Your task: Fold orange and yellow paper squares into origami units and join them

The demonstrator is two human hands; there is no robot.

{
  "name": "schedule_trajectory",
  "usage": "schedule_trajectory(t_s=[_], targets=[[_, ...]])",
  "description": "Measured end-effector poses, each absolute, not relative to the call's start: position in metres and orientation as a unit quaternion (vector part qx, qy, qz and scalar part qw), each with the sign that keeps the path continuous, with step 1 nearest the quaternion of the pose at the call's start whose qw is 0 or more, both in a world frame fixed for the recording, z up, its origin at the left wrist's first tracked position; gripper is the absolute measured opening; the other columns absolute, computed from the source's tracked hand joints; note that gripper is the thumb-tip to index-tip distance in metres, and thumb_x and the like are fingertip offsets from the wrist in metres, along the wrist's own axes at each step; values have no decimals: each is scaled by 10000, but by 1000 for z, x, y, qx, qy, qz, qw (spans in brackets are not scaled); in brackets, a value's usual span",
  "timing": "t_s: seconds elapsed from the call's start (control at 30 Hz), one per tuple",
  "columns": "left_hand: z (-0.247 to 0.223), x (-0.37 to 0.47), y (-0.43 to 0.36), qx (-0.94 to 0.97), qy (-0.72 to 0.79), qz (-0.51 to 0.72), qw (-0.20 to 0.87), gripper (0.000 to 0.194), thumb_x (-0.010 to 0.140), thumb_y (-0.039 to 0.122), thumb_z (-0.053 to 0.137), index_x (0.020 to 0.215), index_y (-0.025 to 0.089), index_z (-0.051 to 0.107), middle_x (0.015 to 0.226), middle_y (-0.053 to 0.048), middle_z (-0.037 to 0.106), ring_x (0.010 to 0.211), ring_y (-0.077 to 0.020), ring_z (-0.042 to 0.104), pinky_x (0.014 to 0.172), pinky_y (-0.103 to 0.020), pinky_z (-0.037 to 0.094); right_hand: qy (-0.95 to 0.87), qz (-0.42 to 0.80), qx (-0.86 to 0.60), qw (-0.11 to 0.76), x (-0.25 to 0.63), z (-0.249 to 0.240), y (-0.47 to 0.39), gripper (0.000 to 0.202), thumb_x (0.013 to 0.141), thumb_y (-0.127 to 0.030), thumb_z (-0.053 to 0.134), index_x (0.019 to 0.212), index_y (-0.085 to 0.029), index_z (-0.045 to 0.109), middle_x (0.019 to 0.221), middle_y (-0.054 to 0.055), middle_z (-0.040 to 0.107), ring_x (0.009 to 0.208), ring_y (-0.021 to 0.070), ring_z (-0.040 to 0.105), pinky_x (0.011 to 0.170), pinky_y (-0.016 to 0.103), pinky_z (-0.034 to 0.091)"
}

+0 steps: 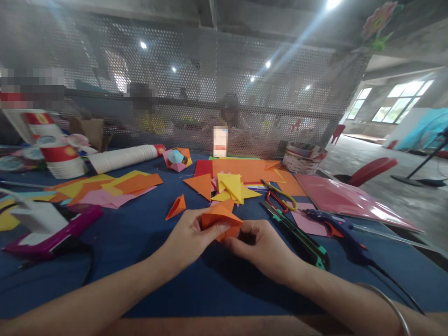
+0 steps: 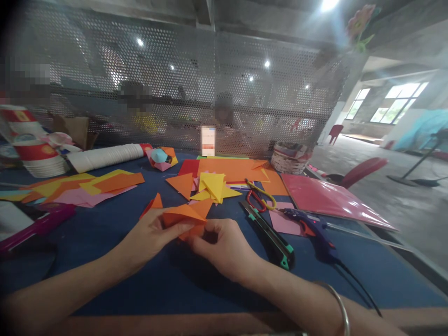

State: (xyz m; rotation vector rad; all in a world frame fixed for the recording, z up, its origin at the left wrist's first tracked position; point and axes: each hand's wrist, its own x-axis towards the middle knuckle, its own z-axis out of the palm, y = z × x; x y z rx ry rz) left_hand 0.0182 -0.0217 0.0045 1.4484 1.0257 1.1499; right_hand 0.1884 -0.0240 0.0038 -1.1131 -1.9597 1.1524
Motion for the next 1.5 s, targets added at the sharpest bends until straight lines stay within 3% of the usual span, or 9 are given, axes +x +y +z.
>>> schedule_trajectory(t_s=[0.13, 0.4, 0.53, 0.63, 0.77, 0.9, 1.0, 1.17, 1.5], targets=[[7, 19, -23, 595, 429, 475, 486, 187, 703, 360, 679, 792, 198, 708, 822, -22, 718, 837, -222, 637, 785, -303, 489, -738, 427, -428, 299, 188, 5, -25, 264, 769, -354, 652, 628, -152, 558, 567, -51, 433, 530, 74, 345, 472, 204, 277], [8, 17, -21, 575, 460, 472, 484, 125, 760, 301, 640, 738, 185, 681, 731, 11, 682, 754, -174, 611, 692, -236, 452, -760, 394, -425, 294, 188, -1, -22, 333, 792, -396, 652, 604, -158, 514, 553, -57, 412, 516, 69, 343, 450, 193, 276], [6, 14, -17, 546, 464, 473, 513, 130, 793, 294, 629, 789, 173, 675, 736, 10, 680, 731, -164, 616, 688, -248, 456, -786, 342, -413, 307, 189, 4, -24, 355, 880, -416, 553, 634, -159, 557, 575, -36, 478, 538, 88, 415, 488, 202, 338], [7, 13, -15, 514, 472, 469, 541, 157, 846, 297, 606, 828, 147, 649, 756, -2, 667, 719, -157, 622, 676, -279, 476, -804, 259, -403, 353, 192, 10, -24, 320, 958, -345, 421, 766, -171, 609, 691, 7, 557, 649, 128, 504, 597, 237, 402], [9, 14, -15, 484, 469, 459, 580, 128, 876, 258, 608, 877, 131, 615, 840, -10, 647, 763, -144, 622, 721, -314, 497, -837, 102, -354, 405, 196, 12, -21, 179, 894, -169, 471, 982, -205, 623, 978, 76, 551, 921, 199, 515, 807, 326, 425], [11, 15, -17, 464, 453, 444, 618, 138, 818, 260, 624, 830, 123, 639, 739, 0, 645, 679, -119, 594, 666, -246, 457, -876, -75, -288, 379, 198, 13, -22, 175, 866, -149, 553, 979, -245, 645, 1046, 71, 546, 951, 207, 524, 847, 371, 436], [11, 14, -19, 455, 448, 434, 636, 188, 727, 312, 667, 775, 131, 656, 705, 3, 647, 635, -107, 563, 612, -213, 424, -879, -140, -270, 367, 200, 15, -24, 103, 887, -187, 573, 914, -240, 658, 1019, 60, 578, 934, 196, 540, 824, 346, 455], [10, 14, -21, 471, 436, 420, 641, 209, 650, 333, 685, 721, 138, 662, 674, 4, 631, 596, -106, 528, 577, -219, 409, -880, -153, -242, 380, 202, 17, -24, 130, 911, -191, 555, 873, -238, 670, 970, 49, 613, 891, 182, 549, 781, 326, 460], [8, 17, -22, 553, 421, 415, 587, 153, 676, 273, 619, 625, 129, 624, 556, 21, 553, 538, -93, 467, 534, -212, 364, -873, -86, -268, 399, 198, 13, -24, 81, 896, -194, 584, 934, -218, 650, 1036, 64, 572, 913, 183, 534, 829, 350, 431]])
